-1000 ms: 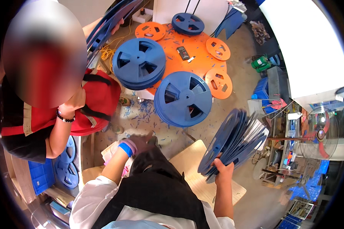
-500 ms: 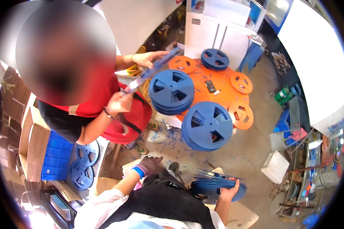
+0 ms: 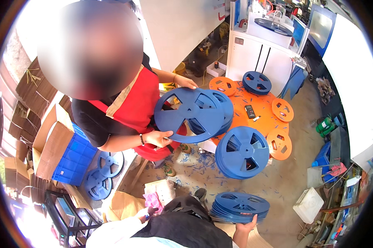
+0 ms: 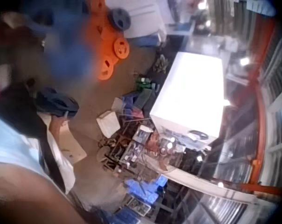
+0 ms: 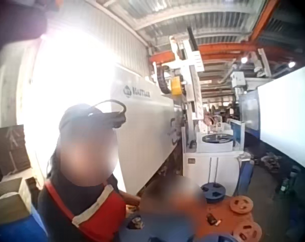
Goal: The person repeatedly picks up blue plastic spools from a table and stacks them onto a metal rack. The person handles the spools one by one, placing them vertically into the rack slots.
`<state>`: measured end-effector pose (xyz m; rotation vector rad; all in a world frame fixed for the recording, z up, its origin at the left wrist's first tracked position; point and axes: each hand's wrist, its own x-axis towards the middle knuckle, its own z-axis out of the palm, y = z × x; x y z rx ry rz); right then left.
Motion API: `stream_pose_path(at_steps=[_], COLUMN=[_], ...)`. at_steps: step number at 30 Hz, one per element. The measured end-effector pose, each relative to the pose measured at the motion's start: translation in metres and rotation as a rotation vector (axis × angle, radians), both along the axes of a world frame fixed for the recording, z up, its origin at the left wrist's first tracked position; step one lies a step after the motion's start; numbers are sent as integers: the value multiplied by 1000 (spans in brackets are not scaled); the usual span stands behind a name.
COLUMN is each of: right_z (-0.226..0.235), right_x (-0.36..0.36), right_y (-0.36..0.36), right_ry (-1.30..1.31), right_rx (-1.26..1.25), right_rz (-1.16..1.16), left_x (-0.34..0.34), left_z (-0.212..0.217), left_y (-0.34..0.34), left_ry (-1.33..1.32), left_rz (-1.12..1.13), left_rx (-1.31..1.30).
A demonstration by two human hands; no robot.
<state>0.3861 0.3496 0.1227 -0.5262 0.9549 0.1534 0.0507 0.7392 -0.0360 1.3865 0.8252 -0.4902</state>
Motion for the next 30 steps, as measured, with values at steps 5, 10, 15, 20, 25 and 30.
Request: stream_pose_path(at_steps=[5,10,15,20,25,30], right_z=[26,17,30,41,21,9], right_x=[-20,-38,-61,-88,-118,-157], right_y=[6,0,22,44,69,98], right_ry=[-190,-290,-161,-227,-162,-100], right_rx=[-42,47,42,76,83,130], right_rz=[247,400,542,706,970,1146], left_x=[-21,-25,-93,-175,-229,-272], left_z=[-28,54,16,-12,-2,3], left_y=[-33,-61,-91,-128,-175,-233], left_ry=[-536,104,144,168,242,246], left_rz=[381,22,-69,-91,91,375], left_rx=[-1145,268,294,327,233,181])
